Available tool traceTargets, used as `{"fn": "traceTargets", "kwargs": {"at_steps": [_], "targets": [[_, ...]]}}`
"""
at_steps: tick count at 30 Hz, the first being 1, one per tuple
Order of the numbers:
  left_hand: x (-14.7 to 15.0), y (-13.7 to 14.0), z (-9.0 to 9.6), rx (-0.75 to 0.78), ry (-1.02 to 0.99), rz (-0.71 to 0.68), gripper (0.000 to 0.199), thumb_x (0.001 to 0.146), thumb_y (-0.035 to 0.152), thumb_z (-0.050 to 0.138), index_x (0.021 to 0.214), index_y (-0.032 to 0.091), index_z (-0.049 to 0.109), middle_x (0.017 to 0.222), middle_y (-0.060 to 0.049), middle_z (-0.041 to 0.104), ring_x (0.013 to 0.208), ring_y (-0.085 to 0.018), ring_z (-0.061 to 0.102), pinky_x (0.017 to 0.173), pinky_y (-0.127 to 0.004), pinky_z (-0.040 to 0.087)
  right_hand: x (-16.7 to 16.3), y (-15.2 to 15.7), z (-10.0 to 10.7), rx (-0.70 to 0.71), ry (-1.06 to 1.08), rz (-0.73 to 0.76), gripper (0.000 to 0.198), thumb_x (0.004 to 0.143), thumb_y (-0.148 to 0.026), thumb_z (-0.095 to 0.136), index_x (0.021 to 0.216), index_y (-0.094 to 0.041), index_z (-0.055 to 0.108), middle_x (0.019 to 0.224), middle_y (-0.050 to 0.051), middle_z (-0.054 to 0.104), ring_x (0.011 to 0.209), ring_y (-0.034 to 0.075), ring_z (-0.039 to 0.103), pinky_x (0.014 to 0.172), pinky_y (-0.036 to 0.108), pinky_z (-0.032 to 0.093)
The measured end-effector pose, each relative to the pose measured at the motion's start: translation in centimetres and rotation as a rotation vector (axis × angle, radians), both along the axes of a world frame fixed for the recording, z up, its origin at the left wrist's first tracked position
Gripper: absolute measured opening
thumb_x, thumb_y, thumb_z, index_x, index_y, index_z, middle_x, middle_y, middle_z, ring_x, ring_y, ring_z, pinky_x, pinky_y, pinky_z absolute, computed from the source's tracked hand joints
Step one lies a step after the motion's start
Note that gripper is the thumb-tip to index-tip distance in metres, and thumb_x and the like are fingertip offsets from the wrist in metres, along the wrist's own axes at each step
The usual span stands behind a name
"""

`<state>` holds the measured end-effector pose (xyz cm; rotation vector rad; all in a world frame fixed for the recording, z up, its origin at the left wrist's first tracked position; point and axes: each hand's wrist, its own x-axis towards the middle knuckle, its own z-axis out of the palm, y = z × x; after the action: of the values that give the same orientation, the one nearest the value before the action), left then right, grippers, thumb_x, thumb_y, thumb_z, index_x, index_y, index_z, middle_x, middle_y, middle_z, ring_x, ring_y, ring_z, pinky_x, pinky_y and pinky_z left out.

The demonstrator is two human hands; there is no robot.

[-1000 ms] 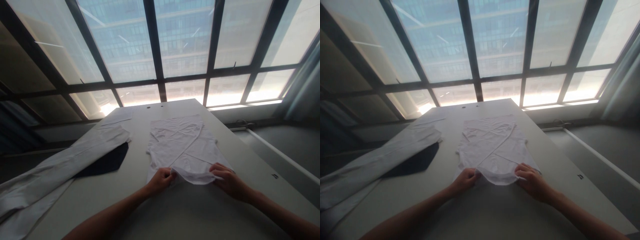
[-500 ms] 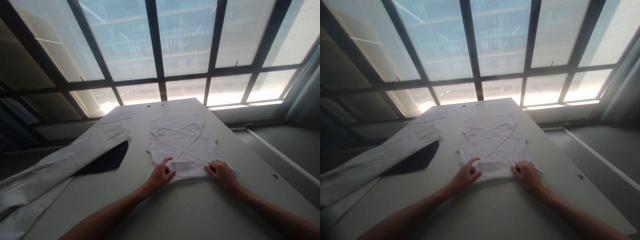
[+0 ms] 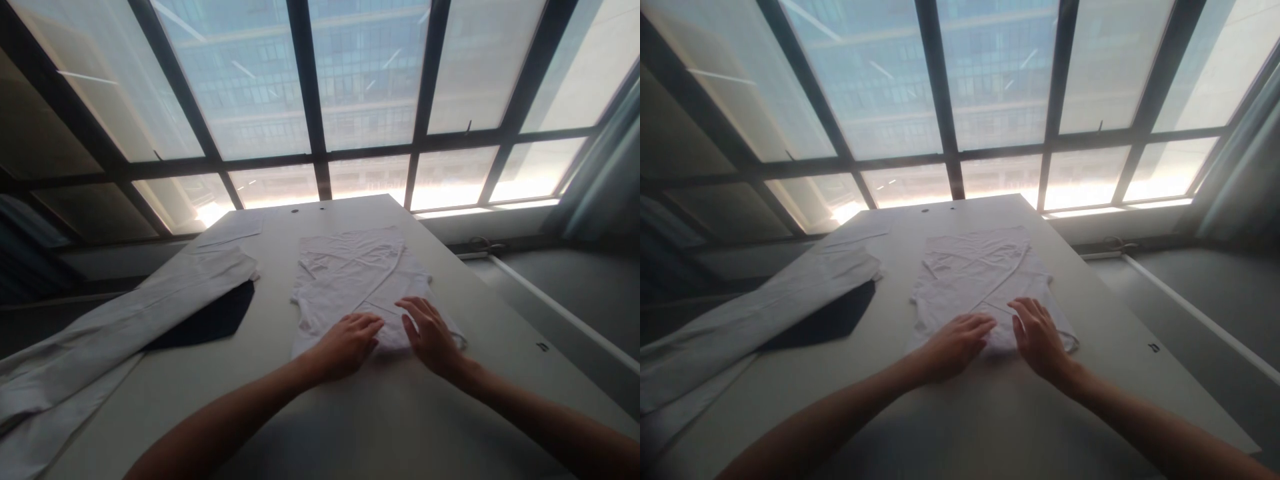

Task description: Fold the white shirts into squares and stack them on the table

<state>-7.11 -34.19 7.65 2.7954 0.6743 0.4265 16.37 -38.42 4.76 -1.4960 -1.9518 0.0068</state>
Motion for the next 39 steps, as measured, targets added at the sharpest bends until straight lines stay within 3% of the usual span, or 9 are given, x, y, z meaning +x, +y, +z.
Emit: {"fn": "traceTargets", "kwargs": {"at_steps": [3,8,11,16,21,28,31,34,39], "targets": [[1.5,-0.2,-2.4,0.047,0.08,-0.132,0.047,0.103,0.032,0.044,0.148,0.018,0.042,0.151,-0.013,0.045,0.145,-0.028,0.033,0.12,-0.047,0.022,-3.0,-0.2,-1.3,-0.069,-0.068,0.148,0.051,0.093,-0.014,0.036,0.142,-0.014,0.05,0.142,0.015,0.054,0.132,0.026,0.047,0.109,0.043,0.04],[1.0,-0.3,-5.5,0.064,0.092,-0.058,0.058,0.101,0.041,0.048,0.153,0.016,0.037,0.159,-0.015,0.032,0.151,-0.03,0.016,0.123,-0.051,0.012,-4.3,0.6,-3.7,-0.238,-0.201,0.321,0.059,0.095,-0.016,0.035,0.153,-0.009,0.035,0.157,0.015,0.037,0.147,0.024,0.029,0.12,0.047,0.027],[0.4,-0.8,-5.3,0.044,0.097,-0.041,0.063,0.1,0.047,0.05,0.155,0.022,0.033,0.163,-0.011,0.023,0.152,-0.029,0.011,0.122,-0.052,0.014,-3.3,0.8,-4.1,-0.249,-0.25,0.354,0.061,0.101,-0.031,0.039,0.156,-0.009,0.028,0.16,0.015,0.029,0.15,0.025,0.022,0.121,0.048,0.024],[-1.1,-1.1,-4.7,-0.009,0.169,-0.035,0.076,0.101,0.052,0.044,0.161,0.02,0.009,0.165,-0.011,0.014,0.153,-0.028,0.01,0.122,-0.05,0.014,-1.5,0.6,-4.7,-0.213,-0.303,0.317,0.069,0.101,-0.049,0.041,0.158,-0.013,0.023,0.161,0.014,0.024,0.15,0.027,0.02,0.121,0.049,0.024],[-4.0,-1.7,-4.8,-0.025,0.266,0.064,0.073,0.103,0.059,0.031,0.161,0.02,0.009,0.166,-0.01,0.009,0.153,-0.026,0.009,0.124,-0.043,0.015,-0.2,0.2,-5.4,-0.231,-0.36,0.266,0.07,0.102,-0.056,0.036,0.158,-0.016,0.023,0.161,0.012,0.023,0.15,0.027,0.02,0.121,0.05,0.024],[-6.2,-3.2,-5.4,-0.017,0.343,0.215,0.084,0.1,0.066,0.028,0.16,0.011,0.01,0.164,-0.016,0.005,0.153,-0.029,0.003,0.124,-0.043,0.016,0.8,-0.4,-6.3,-0.181,-0.361,0.204,0.076,0.101,-0.056,0.036,0.16,-0.02,0.005,0.162,0.011,0.021,0.15,0.026,0.017,0.121,0.049,0.025],[-6.0,-3.5,-4.5,-0.08,0.383,0.23,0.087,0.099,0.069,0.027,0.159,0.008,0.013,0.164,-0.018,0.004,0.152,-0.03,0.002,0.123,-0.045,0.016,0.8,-0.5,-6.4,-0.209,-0.351,0.199,0.076,0.101,-0.057,0.036,0.16,-0.018,0.009,0.162,0.013,0.021,0.15,0.027,0.017,0.121,0.049,0.024],[-6.0,-3.4,-1.9,-0.198,0.401,0.199,0.083,0.1,0.066,0.026,0.157,0.005,0.022,0.163,-0.02,0.009,0.152,-0.03,0.007,0.122,-0.044,0.019,0.8,-0.3,-5.6,-0.321,-0.322,0.212,0.077,0.099,-0.061,0.037,0.159,-0.015,0.02,0.162,0.014,0.02,0.151,0.028,0.014,0.122,0.05,0.02],[-5.5,-0.7,2.8,-0.323,0.257,0.133,0.062,0.105,0.053,0.024,0.149,0.013,0.044,0.153,-0.013,0.043,0.143,-0.022,0.04,0.117,-0.036,0.033,0.0,1.2,-2.3,-0.512,-0.204,0.237,0.072,0.102,-0.056,0.029,0.155,-0.008,0.03,0.161,0.016,0.021,0.151,0.026,0.014,0.122,0.048,0.019]]}}
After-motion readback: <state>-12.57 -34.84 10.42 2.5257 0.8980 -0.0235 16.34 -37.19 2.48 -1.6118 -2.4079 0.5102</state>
